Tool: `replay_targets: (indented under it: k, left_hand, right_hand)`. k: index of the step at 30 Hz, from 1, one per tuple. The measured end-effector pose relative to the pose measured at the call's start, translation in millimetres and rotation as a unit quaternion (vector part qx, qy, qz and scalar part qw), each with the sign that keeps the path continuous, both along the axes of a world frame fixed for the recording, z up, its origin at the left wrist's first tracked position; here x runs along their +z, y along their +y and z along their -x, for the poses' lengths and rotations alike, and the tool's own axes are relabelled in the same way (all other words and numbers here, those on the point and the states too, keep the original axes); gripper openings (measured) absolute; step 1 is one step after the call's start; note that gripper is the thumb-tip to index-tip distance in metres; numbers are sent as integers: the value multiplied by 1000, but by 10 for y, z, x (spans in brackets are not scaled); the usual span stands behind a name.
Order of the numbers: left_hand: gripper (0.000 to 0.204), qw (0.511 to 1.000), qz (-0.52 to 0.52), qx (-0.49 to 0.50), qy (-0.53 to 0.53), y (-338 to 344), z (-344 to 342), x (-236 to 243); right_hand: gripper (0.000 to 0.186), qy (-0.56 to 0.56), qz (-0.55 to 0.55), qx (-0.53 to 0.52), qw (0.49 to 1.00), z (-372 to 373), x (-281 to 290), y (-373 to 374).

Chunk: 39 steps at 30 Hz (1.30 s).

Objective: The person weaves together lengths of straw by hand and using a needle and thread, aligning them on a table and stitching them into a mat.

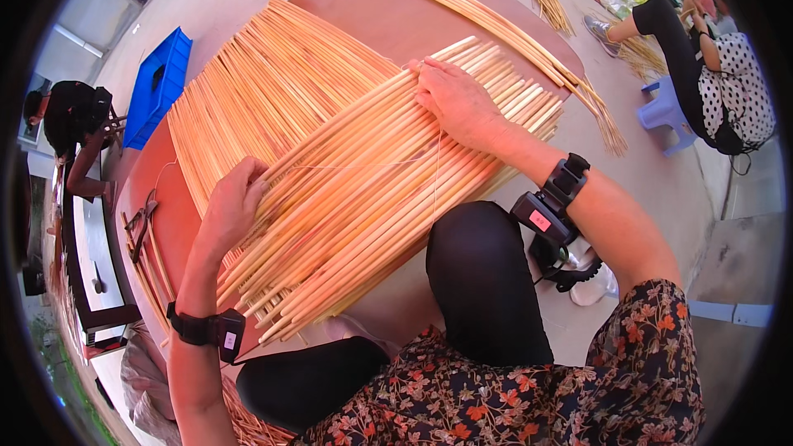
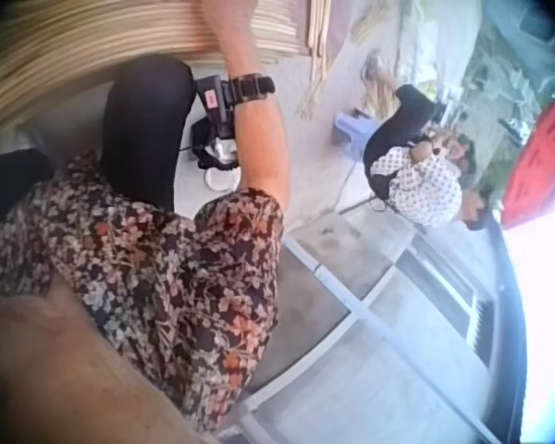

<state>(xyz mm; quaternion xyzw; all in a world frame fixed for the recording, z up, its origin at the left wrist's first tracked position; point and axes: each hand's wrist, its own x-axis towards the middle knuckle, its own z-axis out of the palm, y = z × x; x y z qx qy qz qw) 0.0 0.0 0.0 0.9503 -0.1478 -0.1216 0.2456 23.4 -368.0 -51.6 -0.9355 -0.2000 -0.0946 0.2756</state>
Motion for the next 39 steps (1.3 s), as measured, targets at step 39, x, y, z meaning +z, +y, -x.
replay_targets:
  k: [39]
  left_hand:
    - [26, 976, 116, -5, -184, -153, 116, -273]
  right_hand:
    - [15, -26, 68, -5, 997, -12, 57, -49]
